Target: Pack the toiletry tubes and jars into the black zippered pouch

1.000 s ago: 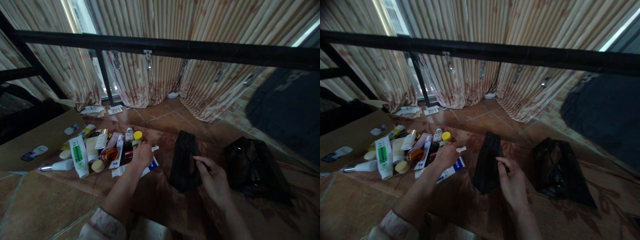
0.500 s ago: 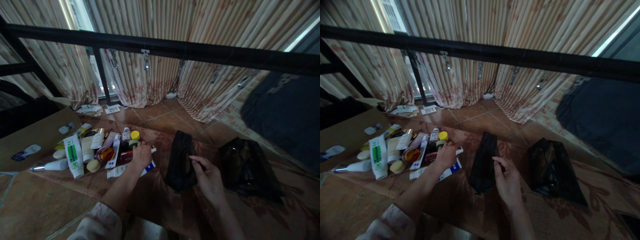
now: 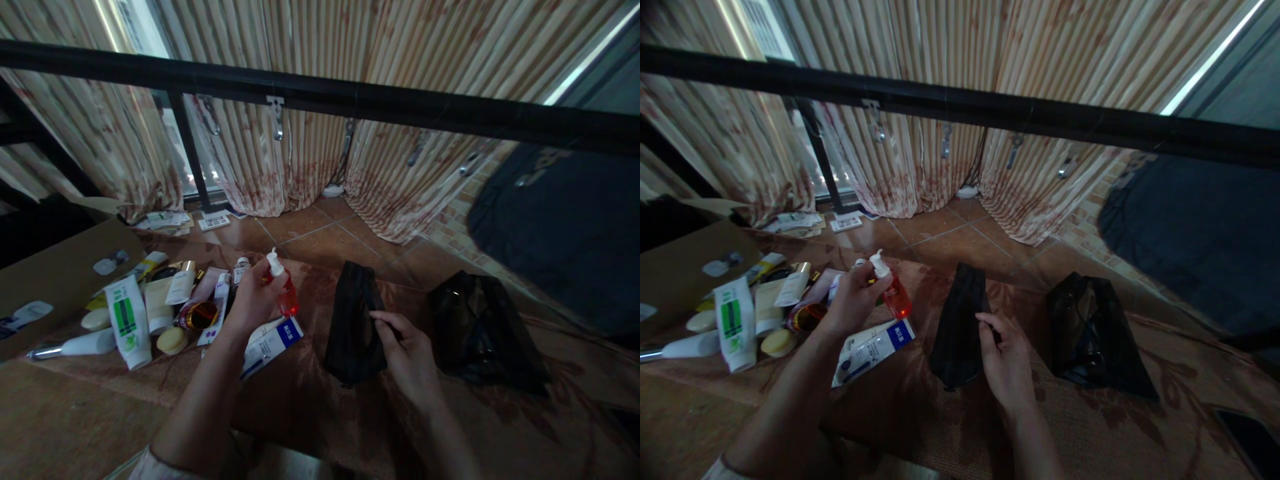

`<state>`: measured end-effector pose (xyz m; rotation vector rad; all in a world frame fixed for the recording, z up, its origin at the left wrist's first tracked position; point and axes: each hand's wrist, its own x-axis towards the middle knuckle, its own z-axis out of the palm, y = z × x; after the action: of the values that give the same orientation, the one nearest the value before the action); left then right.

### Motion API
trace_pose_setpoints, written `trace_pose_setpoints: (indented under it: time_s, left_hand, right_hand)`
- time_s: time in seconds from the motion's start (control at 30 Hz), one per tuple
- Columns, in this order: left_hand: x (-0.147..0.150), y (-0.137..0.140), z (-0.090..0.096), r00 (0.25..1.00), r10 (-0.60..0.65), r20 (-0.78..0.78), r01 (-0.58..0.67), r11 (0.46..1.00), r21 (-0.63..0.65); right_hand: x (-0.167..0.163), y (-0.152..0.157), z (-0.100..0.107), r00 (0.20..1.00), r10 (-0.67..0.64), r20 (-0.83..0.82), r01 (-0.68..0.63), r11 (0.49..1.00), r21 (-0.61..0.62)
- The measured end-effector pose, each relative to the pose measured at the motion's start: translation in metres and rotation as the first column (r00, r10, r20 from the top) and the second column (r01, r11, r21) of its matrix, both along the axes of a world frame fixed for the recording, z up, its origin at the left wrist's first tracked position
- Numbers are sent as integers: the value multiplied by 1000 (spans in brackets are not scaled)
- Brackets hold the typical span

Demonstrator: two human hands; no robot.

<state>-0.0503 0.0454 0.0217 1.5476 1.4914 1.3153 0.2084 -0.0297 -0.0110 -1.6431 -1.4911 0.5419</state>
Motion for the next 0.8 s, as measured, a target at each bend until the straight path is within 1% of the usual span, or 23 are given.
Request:
trace_pose_setpoints:
  time_s: [0.03,0.07,0.1,0.13,0.2,0.27,0.3,0.33,0.37,0.4,0.43,0.5,0.57,0.67,0.73,0.8]
  left_hand:
    - [2,-1,2,986,-37,163,39,999,-10]
    - [4,-2,5,945,-65,322,76,997,-21]
    - [7,-4,9,878,-79,472,106,994,-32]
    - [9,-6,12,790,-81,607,134,990,-42]
    - [12,-9,19,572,-60,818,198,978,-67]
    - [16,-11,22,336,-5,942,281,955,-95]
    - [19,-12,22,232,55,971,313,941,-128]
    - [22,-12,19,148,138,979,332,926,-180]
    - [27,-12,15,83,231,969,340,908,-245]
    - [32,-13,11,34,324,945,336,887,-316]
    - [38,-14,7,1,405,914,343,859,-381]
    - [51,-16,0,-41,494,868,348,822,-451]
    - [61,-20,-1,-53,508,860,377,808,-454]
    - [68,-25,2,-60,487,871,419,804,-421]
    - [69,-26,3,-61,483,873,420,806,-417]
    - [70,-26,2,-41,479,877,399,812,-425]
  right_hand:
    - [0,0,0,1000,-3,-1,3,1000,-1]
    - [0,0,0,1000,-5,-5,5,1000,-1]
    - [-1,0,0,1000,-5,-12,5,1000,0]
    - [-1,0,0,1000,-4,-20,4,1000,1]
    - [-1,0,1,1000,4,-30,-4,1000,-1]
    - [-2,0,3,1000,7,-25,-7,1000,0]
    - [-2,0,4,1000,7,-19,-7,1000,-1]
    - [-2,0,4,1000,6,-12,-6,1000,-2]
    - [-2,0,5,1000,5,-7,-5,1000,-2]
    - [-3,0,5,1000,3,-5,-3,1000,1]
    - [-3,0,4,1000,4,-7,-4,1000,2]
    - [-3,-1,4,1000,1,-13,-1,1000,5]
    - [-3,-1,3,1000,1,-18,-1,1000,3]
    - [-2,-1,3,1000,6,-21,-6,1000,0]
    - [-1,-1,3,1000,8,-21,-8,1000,5]
    - [-1,-1,4,1000,10,-24,-9,1000,14]
